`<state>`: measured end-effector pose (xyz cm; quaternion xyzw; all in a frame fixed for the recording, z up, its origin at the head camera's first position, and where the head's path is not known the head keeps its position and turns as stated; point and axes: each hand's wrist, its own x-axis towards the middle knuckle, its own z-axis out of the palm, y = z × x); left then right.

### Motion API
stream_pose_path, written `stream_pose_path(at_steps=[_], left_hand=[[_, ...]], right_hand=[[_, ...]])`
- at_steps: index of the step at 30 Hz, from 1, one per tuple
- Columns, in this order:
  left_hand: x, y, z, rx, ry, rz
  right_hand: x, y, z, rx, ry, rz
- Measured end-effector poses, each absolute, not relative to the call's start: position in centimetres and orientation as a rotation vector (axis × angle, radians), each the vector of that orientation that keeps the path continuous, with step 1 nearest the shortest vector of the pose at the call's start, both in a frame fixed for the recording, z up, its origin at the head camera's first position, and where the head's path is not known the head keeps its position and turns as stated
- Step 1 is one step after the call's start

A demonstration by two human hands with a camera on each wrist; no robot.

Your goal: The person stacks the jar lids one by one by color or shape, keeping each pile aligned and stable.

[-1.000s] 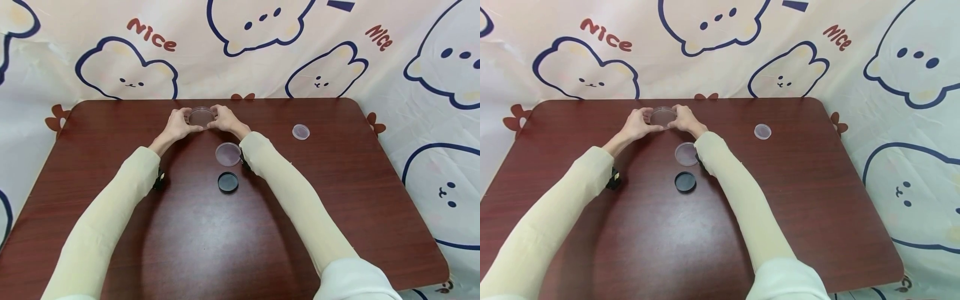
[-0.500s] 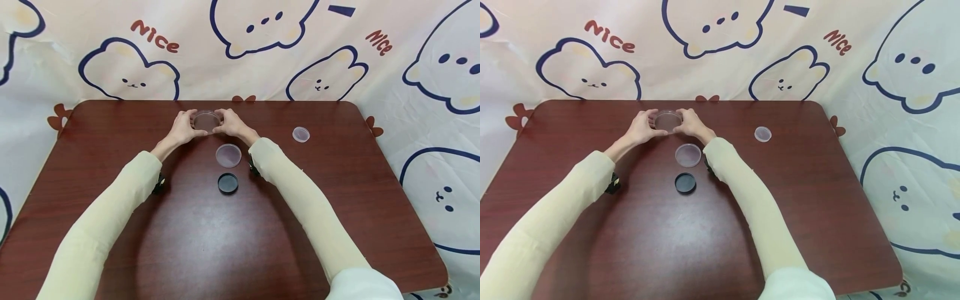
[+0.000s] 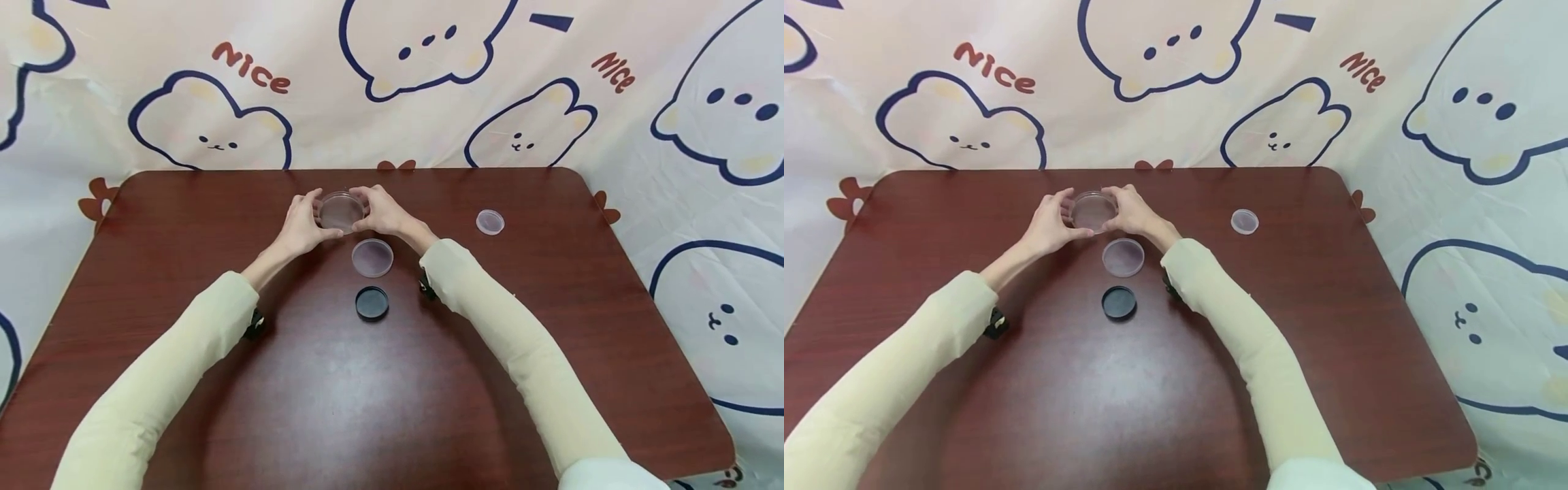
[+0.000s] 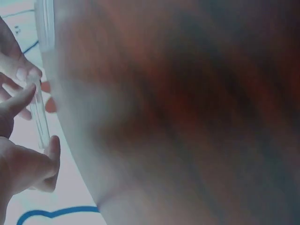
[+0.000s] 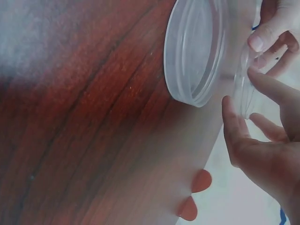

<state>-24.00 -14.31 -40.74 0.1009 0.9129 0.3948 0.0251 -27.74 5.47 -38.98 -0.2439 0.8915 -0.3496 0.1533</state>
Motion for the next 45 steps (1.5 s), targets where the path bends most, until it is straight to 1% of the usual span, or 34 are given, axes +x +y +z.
stream_pose_path(at_steps=[15,28,45], left_hand=[[-22.0,-12.9,-40.1,0.362,2.872,1.213],[-19.7,-11.9,-39.9,0.452,2.831,1.295],[-17.4,-9.3,-39.0,0.508,2.848,1.247]], right_hand=[[-24.9,6.6,-38.8,-0.664,2.586,-1.117],[-23.0,8.2,-38.4,-0.649,2.574,-1.111],[-19.9,10.7,-37.9,-0.645,2.601,-1.143]])
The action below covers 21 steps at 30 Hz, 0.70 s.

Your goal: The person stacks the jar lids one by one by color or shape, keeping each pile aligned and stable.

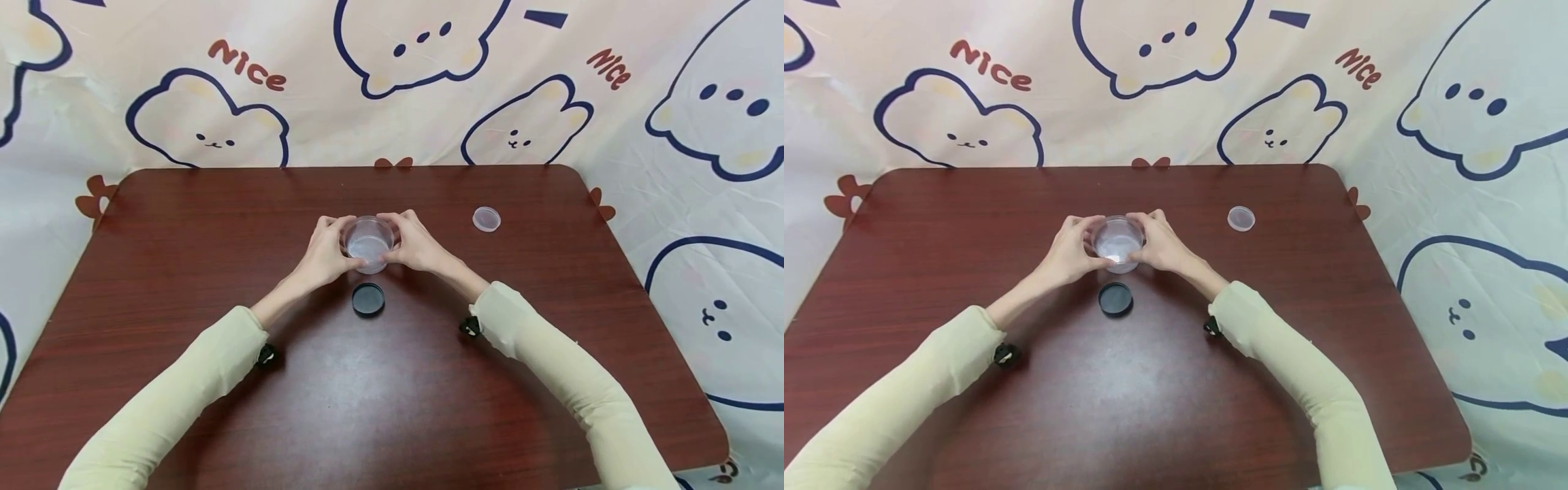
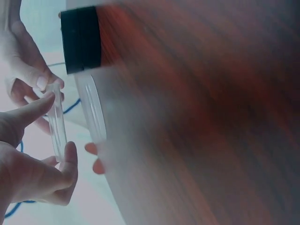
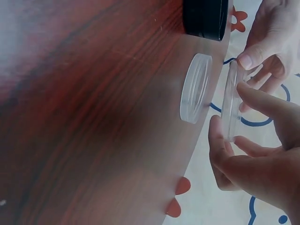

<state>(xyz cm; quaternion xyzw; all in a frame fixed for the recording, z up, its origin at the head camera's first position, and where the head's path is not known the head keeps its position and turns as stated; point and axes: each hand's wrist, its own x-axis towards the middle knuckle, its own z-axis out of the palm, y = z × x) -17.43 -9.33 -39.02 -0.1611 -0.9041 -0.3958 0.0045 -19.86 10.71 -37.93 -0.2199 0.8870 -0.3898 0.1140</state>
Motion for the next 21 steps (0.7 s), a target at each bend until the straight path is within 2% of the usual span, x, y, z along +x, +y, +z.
stream_pose_path(at_steps=[21], left_hand=[[-16.2,-4.9,-39.3,-0.613,-2.867,-1.284]], right_hand=[[-17.0,15.7,-38.2,-0.607,2.639,-1.098]])
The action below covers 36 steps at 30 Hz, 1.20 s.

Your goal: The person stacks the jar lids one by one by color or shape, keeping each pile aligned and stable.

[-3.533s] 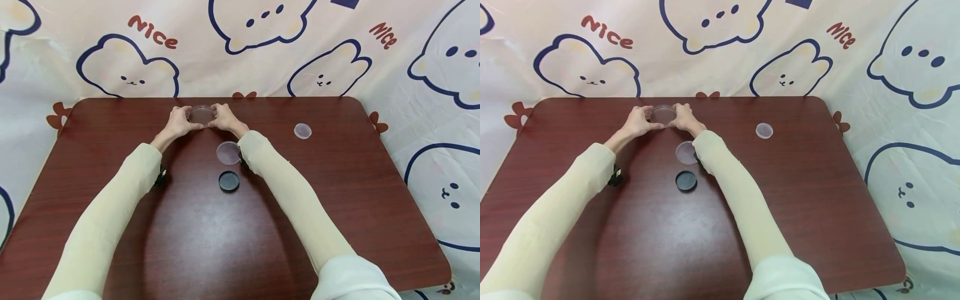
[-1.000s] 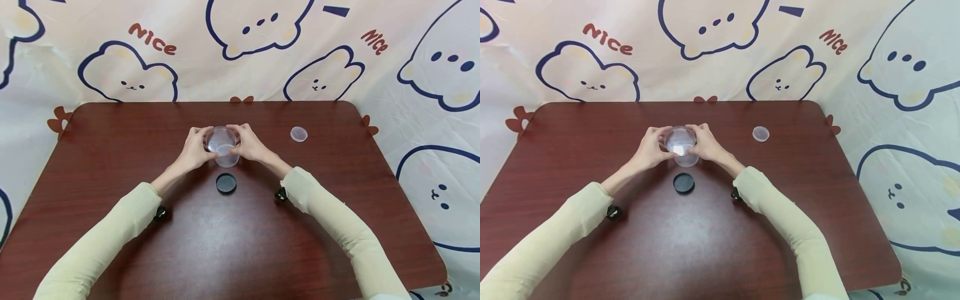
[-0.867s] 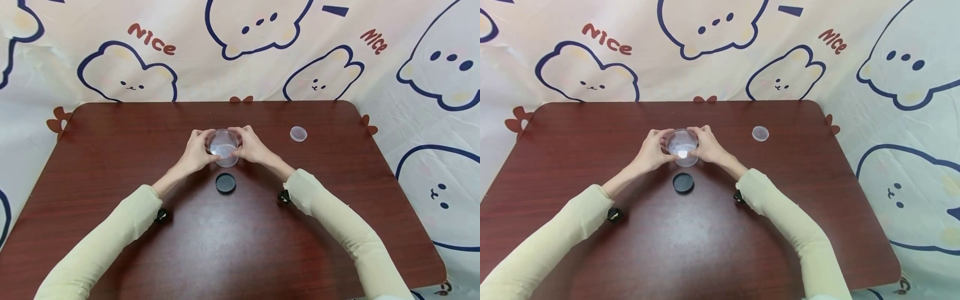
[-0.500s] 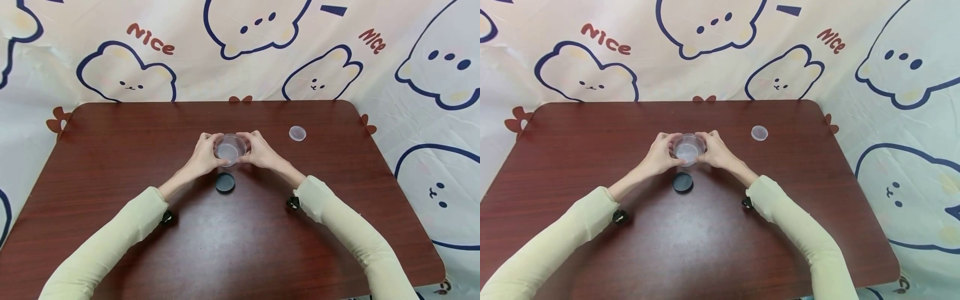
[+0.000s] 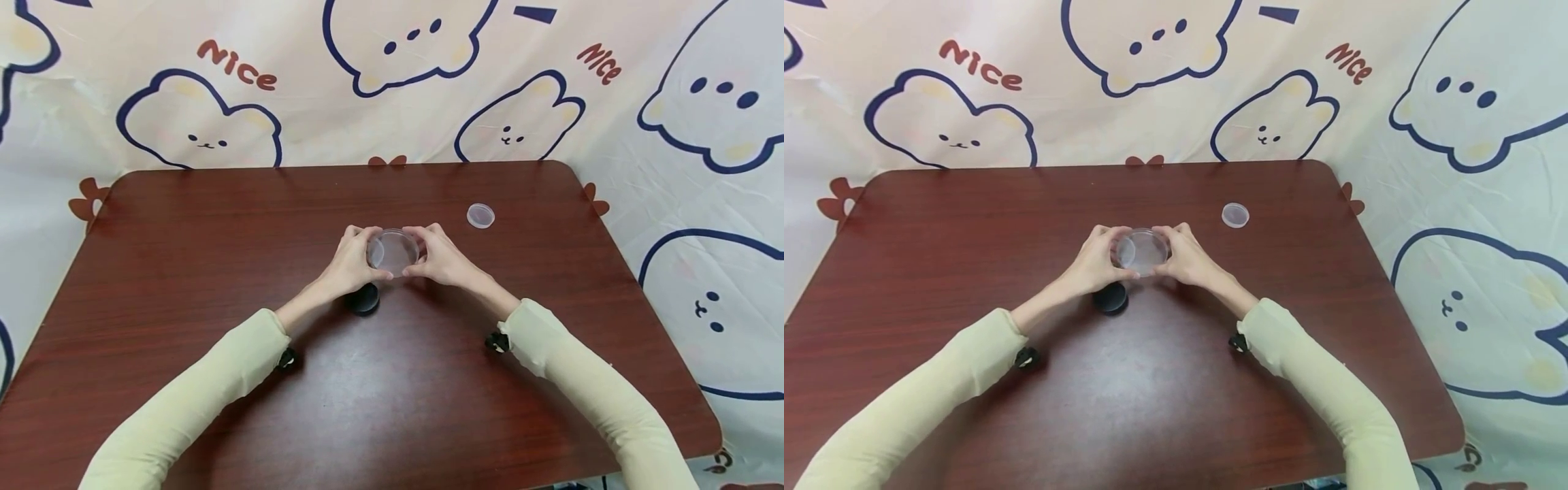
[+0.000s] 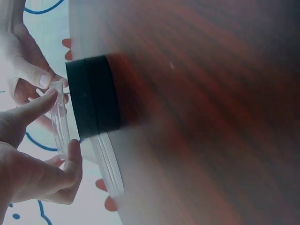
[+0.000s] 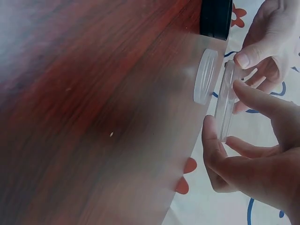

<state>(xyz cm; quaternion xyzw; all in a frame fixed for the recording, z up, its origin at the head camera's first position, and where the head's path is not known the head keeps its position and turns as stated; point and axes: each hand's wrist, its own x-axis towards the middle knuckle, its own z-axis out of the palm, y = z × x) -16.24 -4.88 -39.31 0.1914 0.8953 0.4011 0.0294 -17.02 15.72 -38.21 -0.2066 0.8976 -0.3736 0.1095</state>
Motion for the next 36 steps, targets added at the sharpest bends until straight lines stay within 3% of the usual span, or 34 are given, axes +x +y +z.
stream_pose_path(at_steps=[23,36], left_hand=[[-14.4,-0.4,-39.1,0.640,2.584,1.075],[-14.0,1.9,-39.5,0.543,2.588,0.973]], right_hand=[[-14.2,20.9,-39.0,-0.523,2.538,-1.125],[-13.3,22.3,-39.5,-0.511,2.572,-1.077]])
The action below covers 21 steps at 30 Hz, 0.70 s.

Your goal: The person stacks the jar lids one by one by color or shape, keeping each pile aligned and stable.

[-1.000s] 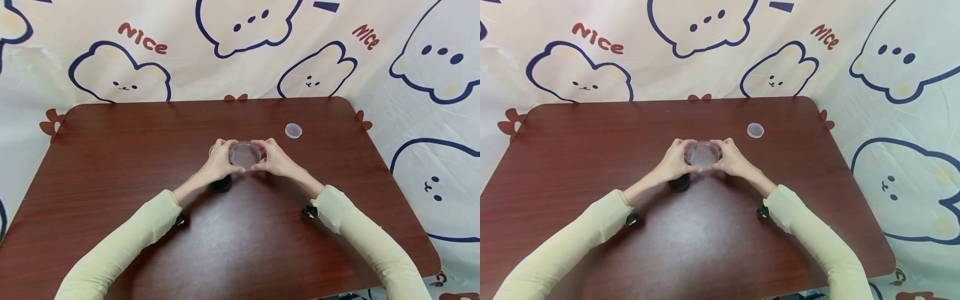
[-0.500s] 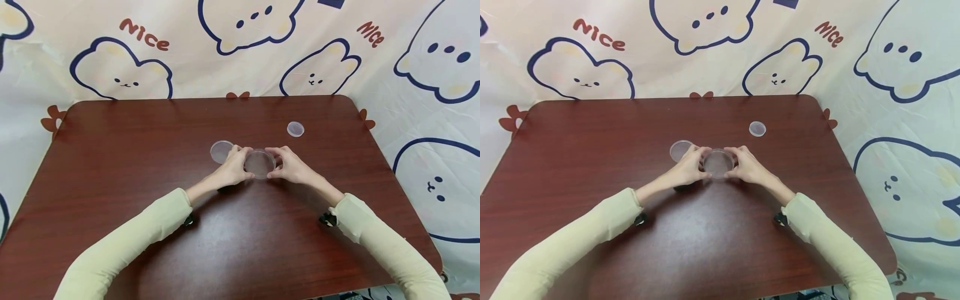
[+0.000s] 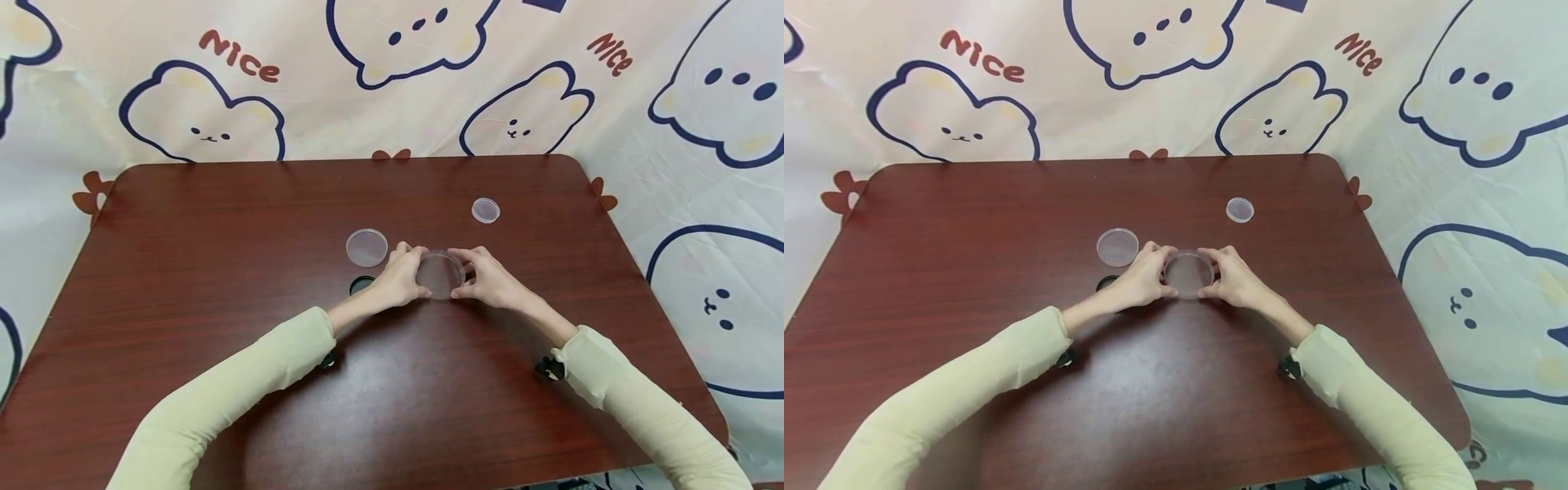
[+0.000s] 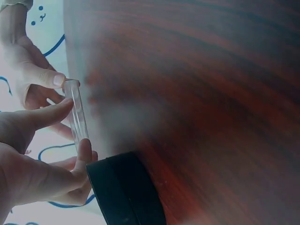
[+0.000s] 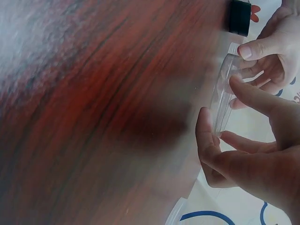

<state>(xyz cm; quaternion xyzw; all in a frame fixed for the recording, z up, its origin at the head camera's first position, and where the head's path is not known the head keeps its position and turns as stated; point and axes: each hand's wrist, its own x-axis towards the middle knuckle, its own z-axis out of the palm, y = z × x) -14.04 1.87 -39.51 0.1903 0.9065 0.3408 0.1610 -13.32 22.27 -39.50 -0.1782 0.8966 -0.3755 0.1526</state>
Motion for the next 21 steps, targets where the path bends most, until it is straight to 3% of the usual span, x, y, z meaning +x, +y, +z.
stream_pose_path(at_steps=[21], left_hand=[[-13.69,2.63,-39.67,0.527,2.600,0.890]], right_hand=[[-13.03,22.14,-39.92,-0.543,2.668,-0.907]])
